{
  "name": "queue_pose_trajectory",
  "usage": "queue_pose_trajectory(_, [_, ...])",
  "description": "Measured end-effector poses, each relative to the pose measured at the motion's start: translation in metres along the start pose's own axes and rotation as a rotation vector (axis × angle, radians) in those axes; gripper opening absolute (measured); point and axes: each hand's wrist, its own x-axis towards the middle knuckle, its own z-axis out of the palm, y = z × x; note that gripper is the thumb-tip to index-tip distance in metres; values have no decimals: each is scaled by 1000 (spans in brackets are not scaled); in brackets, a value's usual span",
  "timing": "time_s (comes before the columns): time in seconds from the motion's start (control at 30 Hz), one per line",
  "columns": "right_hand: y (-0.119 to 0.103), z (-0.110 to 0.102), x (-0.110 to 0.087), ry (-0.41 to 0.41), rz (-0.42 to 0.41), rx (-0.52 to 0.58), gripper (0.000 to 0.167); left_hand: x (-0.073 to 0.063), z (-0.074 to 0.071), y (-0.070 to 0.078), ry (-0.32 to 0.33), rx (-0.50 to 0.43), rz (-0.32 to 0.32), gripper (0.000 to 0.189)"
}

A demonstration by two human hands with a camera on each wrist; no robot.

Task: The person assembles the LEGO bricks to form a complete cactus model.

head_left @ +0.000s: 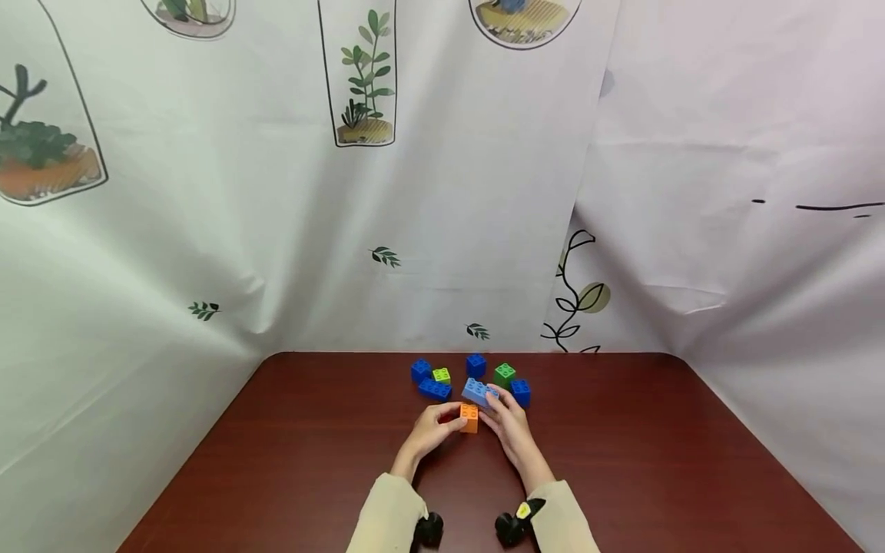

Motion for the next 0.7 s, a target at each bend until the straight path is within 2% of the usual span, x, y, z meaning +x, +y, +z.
queue_pose_trajectory(0.1, [6,-5,-9,4,10,138,60,-4,5,-4,8,8,9,44])
queue_pose_trajectory(0.2, [11,-8,-17,20,28,207,58,-10,10,-8,10,4,6,43])
queue_pose_trajectory(0.37, [14,-10,-25,-6,60,246,51,-16,13,-13,0,-1,32,44])
queue_pose_trajectory(0.53, [10,-6,-24,-6,90,301,43,-12,8,-12,-6,22,51,45])
queue_pose_trajectory(0.7, [-1,-1,-14,-1,66,267,55,-4,3,-3,46,59,79,44])
